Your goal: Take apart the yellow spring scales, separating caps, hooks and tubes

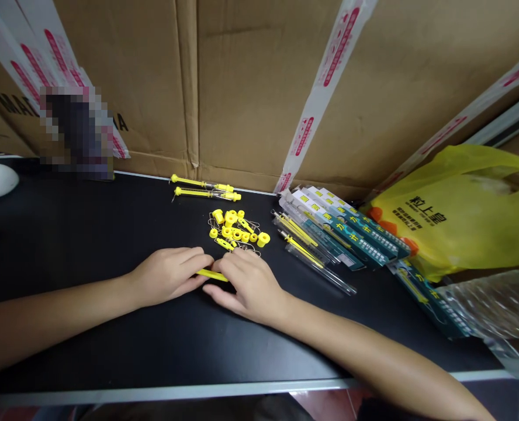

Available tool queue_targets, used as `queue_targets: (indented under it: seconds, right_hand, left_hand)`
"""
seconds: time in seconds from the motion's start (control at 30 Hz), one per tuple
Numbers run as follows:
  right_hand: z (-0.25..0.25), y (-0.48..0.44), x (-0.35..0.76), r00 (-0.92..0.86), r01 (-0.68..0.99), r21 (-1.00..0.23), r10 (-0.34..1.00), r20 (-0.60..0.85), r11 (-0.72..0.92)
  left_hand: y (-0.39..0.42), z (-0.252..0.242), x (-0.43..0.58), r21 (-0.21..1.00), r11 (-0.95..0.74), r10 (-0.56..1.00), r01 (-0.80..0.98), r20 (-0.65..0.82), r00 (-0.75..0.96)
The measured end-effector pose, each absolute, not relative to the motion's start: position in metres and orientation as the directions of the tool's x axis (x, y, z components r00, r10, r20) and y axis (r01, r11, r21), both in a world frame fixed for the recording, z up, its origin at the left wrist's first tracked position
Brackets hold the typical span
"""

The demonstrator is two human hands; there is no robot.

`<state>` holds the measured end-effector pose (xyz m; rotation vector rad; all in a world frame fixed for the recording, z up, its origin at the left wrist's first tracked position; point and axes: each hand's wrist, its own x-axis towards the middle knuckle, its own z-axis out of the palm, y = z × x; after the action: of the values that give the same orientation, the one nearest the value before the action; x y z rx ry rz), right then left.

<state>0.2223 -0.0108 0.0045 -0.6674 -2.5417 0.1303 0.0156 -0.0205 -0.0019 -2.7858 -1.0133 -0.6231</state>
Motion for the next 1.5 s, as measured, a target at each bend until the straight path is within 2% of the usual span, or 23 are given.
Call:
queue_targets:
  seconds: [0.07, 0.23, 0.33, 0.47, 0.7, 0.93, 1.17, 1.3, 1.5]
  right_hand:
    - [0.0, -0.009, 0.221, -0.738, 0.442, -0.266, 0.516, 0.435, 0.857]
    - [-0.003, 0.0, 0.227, -0.67, 0.392, -0.492, 0.608, 0.427, 0.777]
    - [-0.003, 0.002, 0.23, -0.633, 0.348, -0.549, 0.622, 0.461, 0.76]
    - [-0.002, 0.001, 0.231, -0.61, 0.322, -0.55, 0.613, 0.501, 0.77]
    - [-0.001, 0.002, 0.233, -0.51, 0.347, -0.635, 0.707, 0.489, 0.69]
    - [-0.002, 0.003, 0.231, -0.582, 0.341, -0.546, 0.628, 0.517, 0.766]
    - [-0.005, 0.001, 0.23, -0.662, 0.409, -0.453, 0.599, 0.451, 0.792]
    - [-0.005, 0.001, 0.229, -0.707, 0.388, -0.383, 0.537, 0.461, 0.839]
    - [-0.005, 0.0, 0.229, -0.693, 0.398, -0.38, 0.545, 0.471, 0.835]
  left_hand:
    - [-0.02, -0.001, 0.015, 0.129, -0.773, 0.611, 0.621, 0.414, 0.675]
    - [-0.017, -0.003, 0.014, 0.316, -0.738, 0.67, 0.597, 0.451, 0.589]
    - [-0.014, -0.004, 0.013, 0.399, -0.689, 0.722, 0.605, 0.455, 0.522]
    - [-0.014, -0.002, 0.012, 0.45, -0.648, 0.76, 0.614, 0.435, 0.484]
    - [-0.017, 0.004, 0.009, 0.481, -0.606, 0.793, 0.634, 0.424, 0.436]
    - [-0.015, 0.002, 0.01, 0.428, -0.662, 0.748, 0.615, 0.437, 0.5]
    - [-0.015, -0.003, 0.009, 0.369, -0.768, 0.639, 0.523, 0.399, 0.657]
    - [-0.014, -0.006, 0.009, 0.361, -0.781, 0.624, 0.509, 0.418, 0.661]
    - [-0.014, -0.006, 0.01, 0.367, -0.752, 0.659, 0.548, 0.403, 0.634]
